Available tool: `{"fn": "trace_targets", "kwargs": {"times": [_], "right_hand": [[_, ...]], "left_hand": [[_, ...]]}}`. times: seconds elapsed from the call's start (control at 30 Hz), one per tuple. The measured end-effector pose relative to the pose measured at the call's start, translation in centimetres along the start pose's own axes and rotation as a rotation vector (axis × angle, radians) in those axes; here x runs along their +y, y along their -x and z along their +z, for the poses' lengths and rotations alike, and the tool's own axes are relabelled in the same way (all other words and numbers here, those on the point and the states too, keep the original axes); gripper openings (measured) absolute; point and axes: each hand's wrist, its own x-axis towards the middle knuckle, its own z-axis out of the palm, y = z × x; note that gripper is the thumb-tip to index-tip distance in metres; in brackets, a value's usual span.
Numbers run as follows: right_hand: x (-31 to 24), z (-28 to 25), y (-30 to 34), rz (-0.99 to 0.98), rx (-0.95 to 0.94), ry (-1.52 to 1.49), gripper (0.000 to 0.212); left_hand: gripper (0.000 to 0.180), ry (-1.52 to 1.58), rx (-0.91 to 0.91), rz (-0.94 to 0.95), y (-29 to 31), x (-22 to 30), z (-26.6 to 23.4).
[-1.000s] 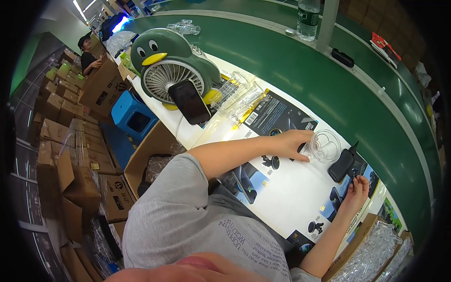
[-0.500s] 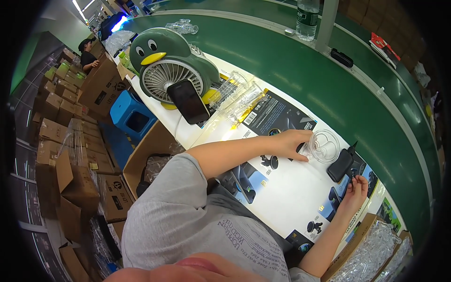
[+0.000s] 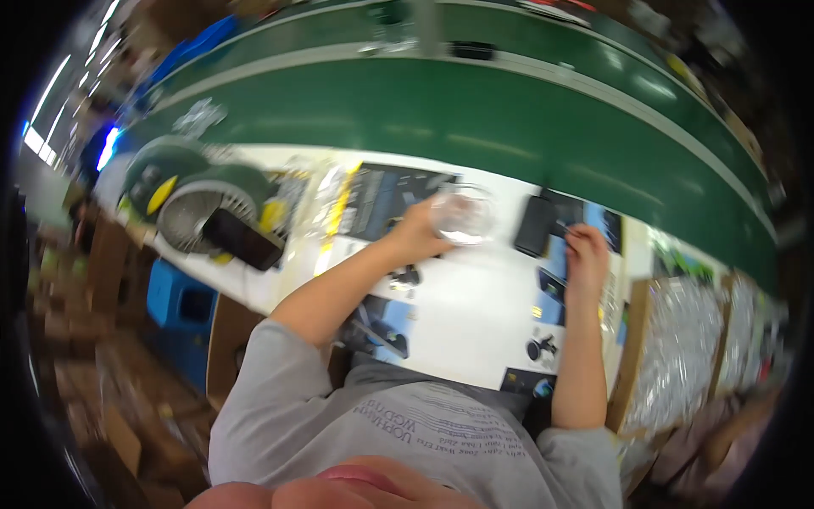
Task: Assembling small plastic components by applying liquid from a squeeze bottle and joining parts together.
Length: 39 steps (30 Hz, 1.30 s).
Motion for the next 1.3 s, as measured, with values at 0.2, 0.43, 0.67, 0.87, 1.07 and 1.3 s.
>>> {"fn": "trace_targets", "kwargs": {"times": [0.2,0.43,0.67,0.87,1.07,1.3], "right_hand": [[-0.1,-0.2,-0.1,0.028,0.008,-0.033,0.014],[-1.3,-0.2,0.7,0.062,0.004,-0.023,0.012],[-1.1,0.3,1.0,0.076,-0.019,0.012,0.012],[-0.1,-0.6,-0.1,0.023,-0.007,0.010,0.014],[0.1,-0.6,-0.4,0.030,-0.028,-0.019,0.018],[0.4,-0.5,-0.1,0.029,-0.042,-0.040,0.015]], "left_hand": [[0.047,-0.203,0.154,0.135,-0.5,0.6,0.7],[0.045,-0.083,-0.101,-0.061,-0.4,1.6,1.0],[0.049,-0.069,-0.065,-0.058,0.1,1.7,0.9],[0.052,-0.086,-0.117,-0.044,-0.4,1.6,1.0],[0.050,-0.051,-0.148,0.095,-0.6,0.8,0.3],[0.055,-0.056,-0.184,0.082,0.1,0.7,0.4]]}}
